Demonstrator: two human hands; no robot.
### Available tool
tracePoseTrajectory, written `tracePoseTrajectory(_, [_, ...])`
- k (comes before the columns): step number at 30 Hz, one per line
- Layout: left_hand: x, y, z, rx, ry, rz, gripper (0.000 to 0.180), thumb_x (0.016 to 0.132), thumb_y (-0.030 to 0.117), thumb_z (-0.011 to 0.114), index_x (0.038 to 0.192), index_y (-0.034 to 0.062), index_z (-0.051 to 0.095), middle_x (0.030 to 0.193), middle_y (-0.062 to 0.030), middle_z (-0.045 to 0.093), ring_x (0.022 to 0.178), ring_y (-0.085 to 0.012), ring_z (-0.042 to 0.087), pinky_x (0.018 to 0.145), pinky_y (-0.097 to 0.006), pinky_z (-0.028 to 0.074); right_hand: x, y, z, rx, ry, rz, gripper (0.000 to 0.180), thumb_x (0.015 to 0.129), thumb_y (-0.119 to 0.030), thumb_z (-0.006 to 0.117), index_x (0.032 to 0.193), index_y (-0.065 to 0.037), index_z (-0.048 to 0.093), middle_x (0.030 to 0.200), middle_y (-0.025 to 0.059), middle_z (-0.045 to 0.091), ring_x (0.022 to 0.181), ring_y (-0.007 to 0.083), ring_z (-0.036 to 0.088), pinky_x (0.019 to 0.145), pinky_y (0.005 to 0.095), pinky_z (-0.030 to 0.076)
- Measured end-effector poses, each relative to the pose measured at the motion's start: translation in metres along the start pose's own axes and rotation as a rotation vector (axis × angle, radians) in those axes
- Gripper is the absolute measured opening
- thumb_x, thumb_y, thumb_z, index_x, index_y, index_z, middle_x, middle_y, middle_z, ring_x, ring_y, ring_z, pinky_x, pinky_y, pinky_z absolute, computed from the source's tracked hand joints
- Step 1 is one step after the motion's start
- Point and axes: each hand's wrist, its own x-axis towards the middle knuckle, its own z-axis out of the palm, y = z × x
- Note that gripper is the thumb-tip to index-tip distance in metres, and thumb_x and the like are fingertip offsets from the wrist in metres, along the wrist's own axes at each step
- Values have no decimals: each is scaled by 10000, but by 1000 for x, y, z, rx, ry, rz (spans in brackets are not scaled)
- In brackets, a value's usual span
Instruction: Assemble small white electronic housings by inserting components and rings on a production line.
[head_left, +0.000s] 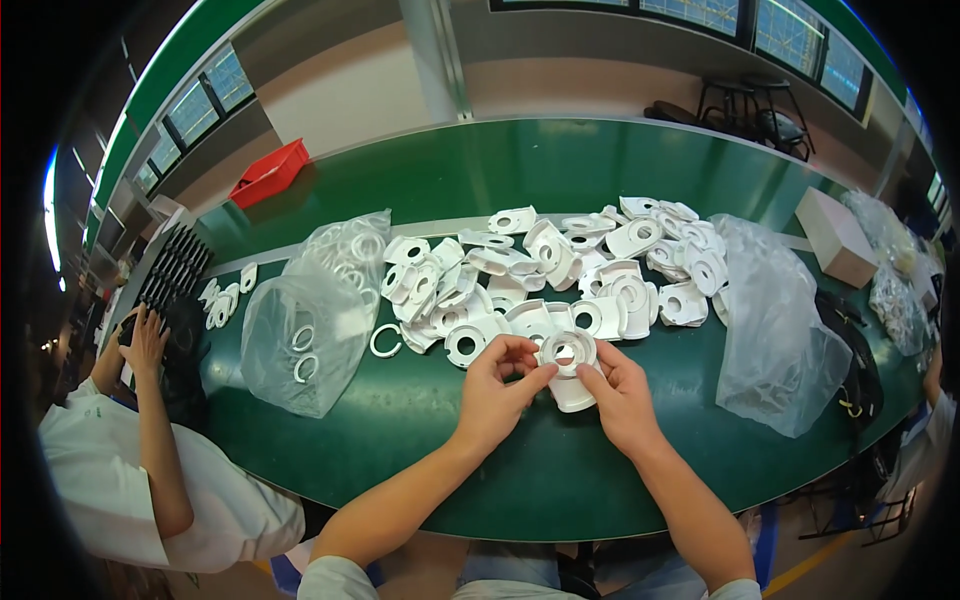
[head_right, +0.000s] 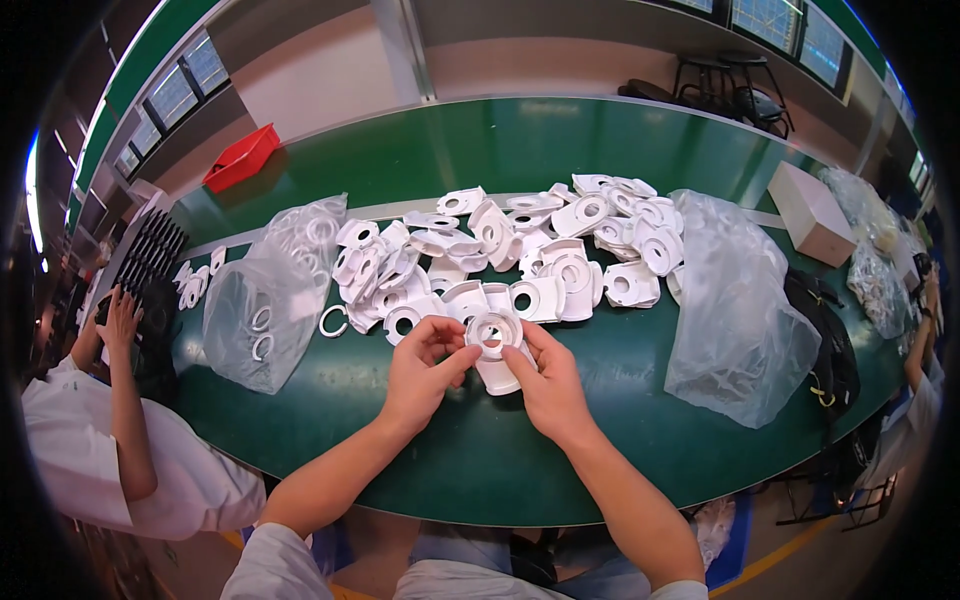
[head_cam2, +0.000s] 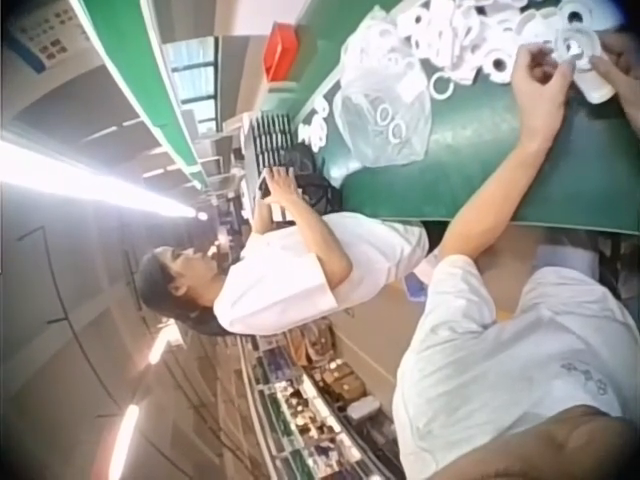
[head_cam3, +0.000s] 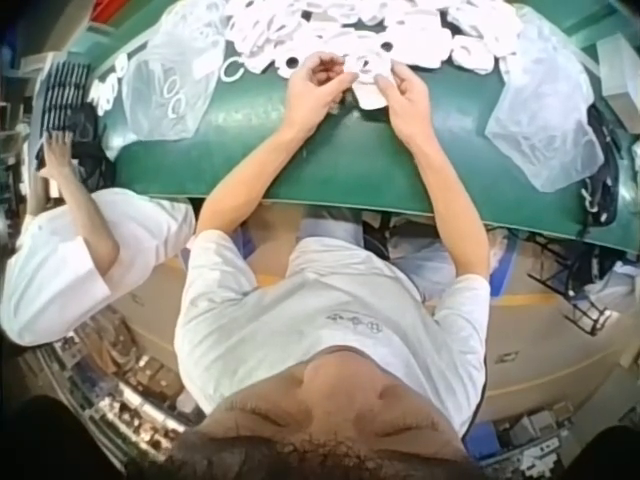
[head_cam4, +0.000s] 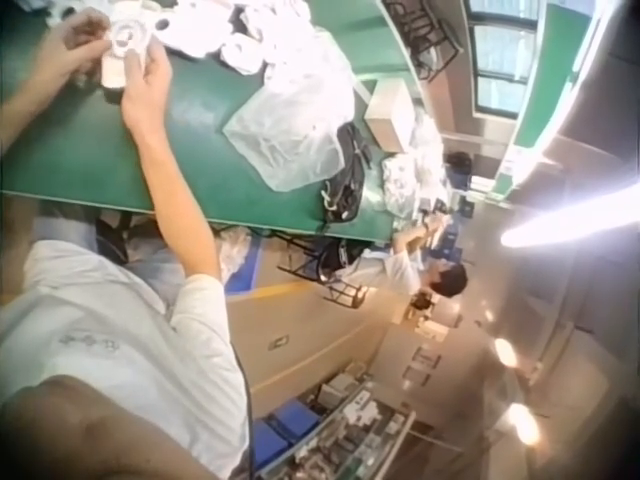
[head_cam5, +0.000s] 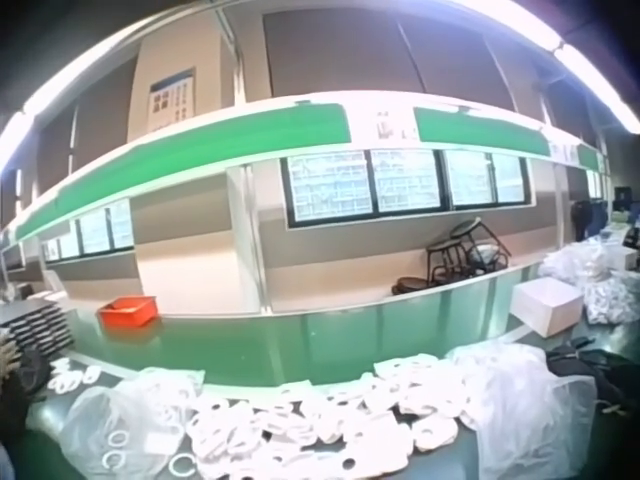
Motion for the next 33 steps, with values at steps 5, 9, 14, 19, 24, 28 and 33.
tracePoseTrajectory(5, [1, 0, -1, -40, -90, 61, 302, 767, 37, 693, 1048, 19, 584, 933, -23, 531, 782, -64, 517, 561, -192, 447, 1, 0, 0, -38, -17, -9, 395, 902, -21, 460, 1287, 50, 406, 1102, 116, 615, 965, 138, 594, 837, 248, 466])
tracePoseTrajectory(9, [0, 3, -1, 111, -102, 177, 317, 766, 26, 686, 1071, 26, 596, 992, -30, 511, 822, -70, 509, 579, -189, 455, 0, -1, -2, -21, -36, 3, 405, 904, -14, 444, 1300, 50, 391, 1107, 125, 605, 966, 142, 597, 839, 258, 471])
tracePoseTrajectory(14, [-2, 7, 1, 102, -72, 221, 276, 764, -3, 675, 1029, 17, 600, 1022, -45, 501, 859, -90, 508, 601, -202, 514, 0, 2, -4, 20, -48, 53, 408, 907, -17, 437, 1306, 49, 385, 1109, 132, 594, 962, 157, 605, 825, 267, 484])
tracePoseTrajectory(19, [1, 1, -4, 54, -85, 222, 243, 763, -5, 678, 988, 3, 586, 1018, -49, 501, 871, -96, 517, 609, -212, 532, 0, 1, -3, -6, -35, 35, 415, 910, -19, 434, 1316, 45, 375, 1091, 146, 598, 929, 190, 624, 797, 281, 510])
tracePoseTrajectory(24, [3, 1, -7, 37, -105, 229, 229, 767, -17, 666, 977, -4, 576, 1016, -52, 501, 870, -99, 520, 611, -214, 532, 0, -1, -4, -8, -57, 36, 432, 907, -2, 432, 1333, 29, 364, 1057, 160, 613, 877, 224, 644, 781, 303, 529])
tracePoseTrajectory(28, [1, 3, -5, 32, -104, 223, 216, 771, -38, 646, 969, -10, 566, 1011, -54, 491, 861, -101, 520, 618, -223, 540, -1, -3, -3, 39, -59, 63, 456, 888, 15, 457, 1334, 29, 364, 1066, 152, 612, 892, 214, 640, 794, 293, 521])
tracePoseTrajectory(33, [-1, 6, -3, -1, -102, 212, 219, 768, -59, 634, 968, -16, 556, 1006, -55, 482, 856, -108, 523, 628, -228, 549, -3, -7, 1, -60, -57, 38, 504, 847, 36, 510, 1332, 28, 375, 1084, 130, 609, 925, 181, 626, 825, 273, 499])
